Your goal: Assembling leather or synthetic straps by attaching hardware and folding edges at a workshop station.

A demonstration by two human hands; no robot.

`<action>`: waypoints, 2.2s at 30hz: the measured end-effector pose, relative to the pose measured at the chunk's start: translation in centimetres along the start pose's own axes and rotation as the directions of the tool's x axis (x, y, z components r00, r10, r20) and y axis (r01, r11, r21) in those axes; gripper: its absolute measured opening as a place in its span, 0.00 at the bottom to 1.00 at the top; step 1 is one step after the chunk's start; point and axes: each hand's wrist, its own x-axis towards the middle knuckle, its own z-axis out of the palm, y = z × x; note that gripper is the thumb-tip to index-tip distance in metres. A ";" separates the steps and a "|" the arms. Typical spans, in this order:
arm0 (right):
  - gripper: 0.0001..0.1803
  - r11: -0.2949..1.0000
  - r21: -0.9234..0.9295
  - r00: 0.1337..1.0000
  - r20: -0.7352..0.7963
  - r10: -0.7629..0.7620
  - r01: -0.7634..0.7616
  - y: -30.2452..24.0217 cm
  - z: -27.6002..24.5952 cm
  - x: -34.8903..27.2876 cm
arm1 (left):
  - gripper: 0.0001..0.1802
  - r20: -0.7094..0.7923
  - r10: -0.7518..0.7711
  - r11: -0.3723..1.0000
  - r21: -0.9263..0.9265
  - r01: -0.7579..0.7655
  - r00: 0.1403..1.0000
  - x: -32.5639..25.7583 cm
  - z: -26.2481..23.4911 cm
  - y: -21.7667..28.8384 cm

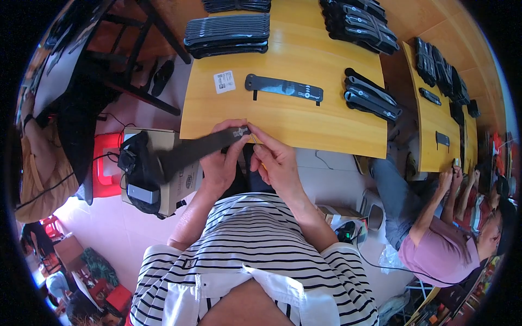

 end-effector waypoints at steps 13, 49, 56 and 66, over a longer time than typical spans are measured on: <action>0.22 0.994 0.089 0.998 -0.033 -0.054 0.057 0.7 0.9 -0.1 | 0.18 0.078 0.339 0.932 0.110 -0.346 0.938 0.4 -0.8 -0.7; 0.17 0.985 -0.051 0.973 -0.160 -0.168 0.162 1.6 0.1 -0.7 | 0.10 0.204 0.119 0.993 -0.050 -0.111 0.972 -0.1 -0.9 0.5; 0.15 0.965 -0.232 0.981 -0.119 -0.153 0.122 -0.5 -0.2 -1.5 | 0.09 0.276 -0.308 0.749 -0.519 0.411 0.910 1.2 -1.8 0.5; 0.20 0.818 -0.498 0.957 0.131 -0.259 0.289 -2.3 -0.8 -1.7 | 0.14 0.509 -0.476 0.459 -0.552 0.697 0.717 1.6 -2.8 -0.9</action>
